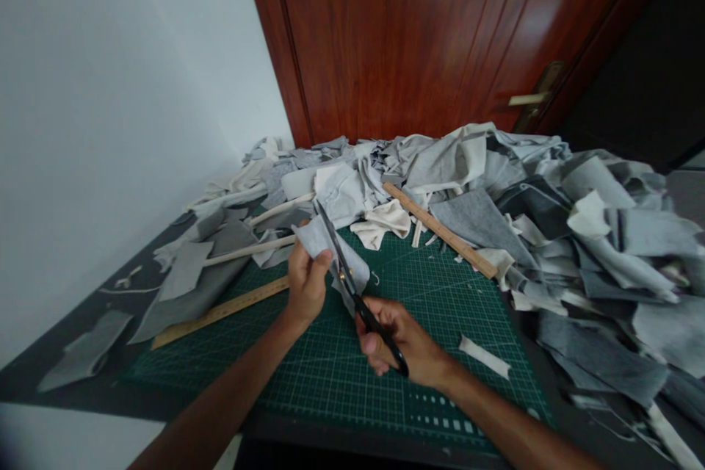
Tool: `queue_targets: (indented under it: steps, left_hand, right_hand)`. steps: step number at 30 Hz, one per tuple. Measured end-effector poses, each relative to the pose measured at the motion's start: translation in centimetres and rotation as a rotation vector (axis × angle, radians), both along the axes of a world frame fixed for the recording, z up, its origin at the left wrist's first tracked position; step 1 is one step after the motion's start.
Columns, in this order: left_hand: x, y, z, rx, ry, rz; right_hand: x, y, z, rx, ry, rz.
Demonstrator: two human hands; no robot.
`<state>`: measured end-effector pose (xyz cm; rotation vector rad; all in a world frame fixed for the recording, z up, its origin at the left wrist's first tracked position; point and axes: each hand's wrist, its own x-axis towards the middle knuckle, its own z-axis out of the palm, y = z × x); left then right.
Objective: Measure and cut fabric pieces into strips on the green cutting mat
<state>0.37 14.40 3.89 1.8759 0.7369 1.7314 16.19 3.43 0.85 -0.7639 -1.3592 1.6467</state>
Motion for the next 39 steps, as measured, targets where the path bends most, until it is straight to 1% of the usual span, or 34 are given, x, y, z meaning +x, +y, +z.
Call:
queue_targets:
  steps: [6, 9, 13, 15, 18, 20, 21, 23, 25, 27, 30, 33, 35, 37, 39]
  left_hand:
    - [-0.1, -0.1, 0.2, -0.029, -0.009, -0.016]
    - [0.0, -0.1, 0.4, -0.089, -0.022, -0.033]
    - [0.4, 0.2, 0.6, -0.148, -0.085, -0.061]
    - [0.5, 0.6, 0.7, -0.185, -0.147, -0.035]
    - [0.2, 1.6, 0.7, -0.252, -0.219, 0.025]
    - [-0.5, 2.7, 0.5, -0.239, -0.177, 0.08]
    - [-1.0, 3.4, 0.3, -0.213, -0.116, 0.121]
    - [-2.3, 4.9, -0.2, -0.177, 0.046, 0.246]
    - [-3.4, 6.4, -0.8, -0.125, 0.211, 0.31]
    - [-4.2, 7.2, -1.3, -0.098, 0.315, 0.288]
    - [-4.2, 6.9, -1.3, -0.093, 0.417, 0.141]
    - [-3.2, 5.3, -0.9, -0.027, 0.56, -0.062]
    - [-2.5, 4.3, -0.6, 0.006, 0.621, -0.153]
    - [-2.3, 4.0, -0.4, 0.001, 0.586, -0.166]
    - [-2.7, 4.6, -0.3, -0.029, 0.473, -0.106]
  right_hand:
    - [-0.1, -0.1, 0.4, -0.011, -0.032, -0.05]
    - [-0.1, -0.1, 0.4, -0.019, -0.044, -0.081]
    - [0.5, 0.3, 0.5, -0.001, 0.012, -0.112]
    - [1.1, 0.6, 0.7, 0.044, 0.041, -0.15]
    - [2.0, 1.1, 1.1, 0.125, 0.07, -0.264]
    - [2.5, 1.4, 1.6, 0.143, 0.074, -0.353]
    - [2.8, 1.6, 1.8, 0.142, 0.059, -0.403]
    - [3.4, 2.1, 2.2, 0.145, -0.035, -0.531]
    - [4.0, 2.6, 2.5, 0.157, -0.187, -0.663]
    - [4.7, 3.2, 2.4, 0.17, -0.317, -0.757]
    - [5.3, 4.1, 1.8, 0.186, -0.393, -0.827]
    - [6.0, 4.6, 1.2, 0.22, -0.465, -0.825]
    - [6.9, 4.8, 1.2, 0.308, -0.62, -0.781]
    - [8.3, 4.7, 1.5, 0.461, -0.854, -0.728]
    - [10.0, 4.5, 1.9, 0.636, -1.065, -0.667]
